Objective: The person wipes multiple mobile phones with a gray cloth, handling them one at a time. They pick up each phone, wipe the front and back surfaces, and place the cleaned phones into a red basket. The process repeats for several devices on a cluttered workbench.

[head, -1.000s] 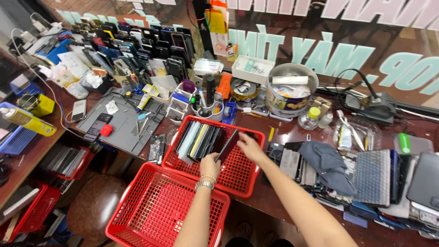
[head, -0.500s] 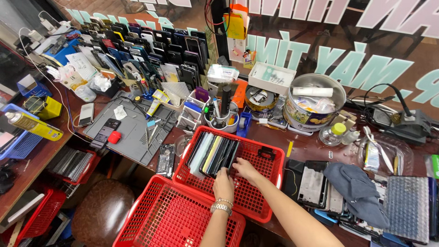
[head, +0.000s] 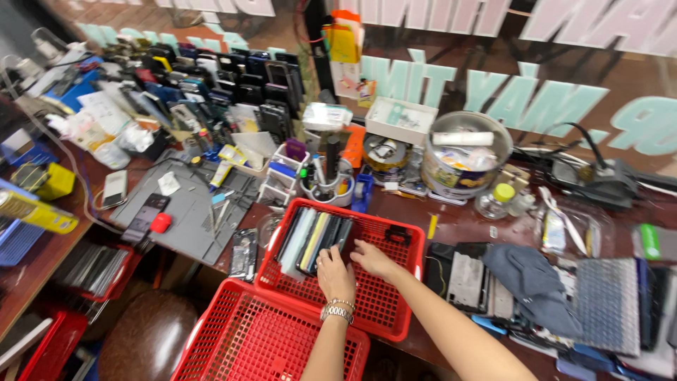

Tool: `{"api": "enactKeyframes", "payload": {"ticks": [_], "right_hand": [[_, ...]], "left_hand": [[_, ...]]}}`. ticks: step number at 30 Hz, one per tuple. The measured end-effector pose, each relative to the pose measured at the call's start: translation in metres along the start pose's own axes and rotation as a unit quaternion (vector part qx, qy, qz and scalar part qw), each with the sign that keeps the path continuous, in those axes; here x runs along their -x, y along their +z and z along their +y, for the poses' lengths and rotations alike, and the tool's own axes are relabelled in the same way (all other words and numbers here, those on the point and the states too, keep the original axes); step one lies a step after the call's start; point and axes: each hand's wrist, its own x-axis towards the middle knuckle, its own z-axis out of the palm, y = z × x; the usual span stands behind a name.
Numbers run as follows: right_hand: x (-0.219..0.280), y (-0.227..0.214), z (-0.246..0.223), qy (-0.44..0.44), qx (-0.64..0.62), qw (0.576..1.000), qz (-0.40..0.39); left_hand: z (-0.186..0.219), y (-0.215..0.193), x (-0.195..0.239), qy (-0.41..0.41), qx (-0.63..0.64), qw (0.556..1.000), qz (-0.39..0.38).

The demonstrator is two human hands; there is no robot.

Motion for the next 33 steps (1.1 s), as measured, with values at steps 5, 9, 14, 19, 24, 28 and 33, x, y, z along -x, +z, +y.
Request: {"api": "enactKeyframes", "payload": {"ticks": [5, 9, 14, 19, 24, 28, 33], "right_hand": [[0.042, -0.068, 0.003, -0.049, 0.013, 0.995, 0.087], [0.105, -0.137, 0.012, -0.079, 0.148, 0.955, 0.244], [0.203, -0.195, 0.007, 0.005, 0.315, 0.878, 0.361], [0.272, -0.222, -0.002, 0.194, 0.404, 0.853, 0.268], [0.293, -0.226, 0.030, 0.198, 0.310, 0.888, 0.277], [0.291, -0.237, 0.075, 0.082, 0.244, 0.901, 0.350], [0.295, -0.265, 0.099, 0.023, 0.083, 0.900, 0.428]], "left_hand": [[0.056, 0.015, 0.002, 0.085, 0.065, 0.994, 0.018], [0.102, 0.049, 0.014, 0.143, 0.114, 0.983, -0.011], [0.143, 0.120, 0.035, 0.172, 0.164, 0.961, -0.141], [0.162, 0.191, 0.060, 0.155, 0.163, 0.933, -0.280], [0.168, 0.228, 0.081, 0.121, 0.097, 0.941, -0.301], [0.159, 0.228, 0.082, 0.113, 0.116, 0.948, -0.274], [0.152, 0.220, 0.069, 0.097, 0.157, 0.933, -0.309]]}}
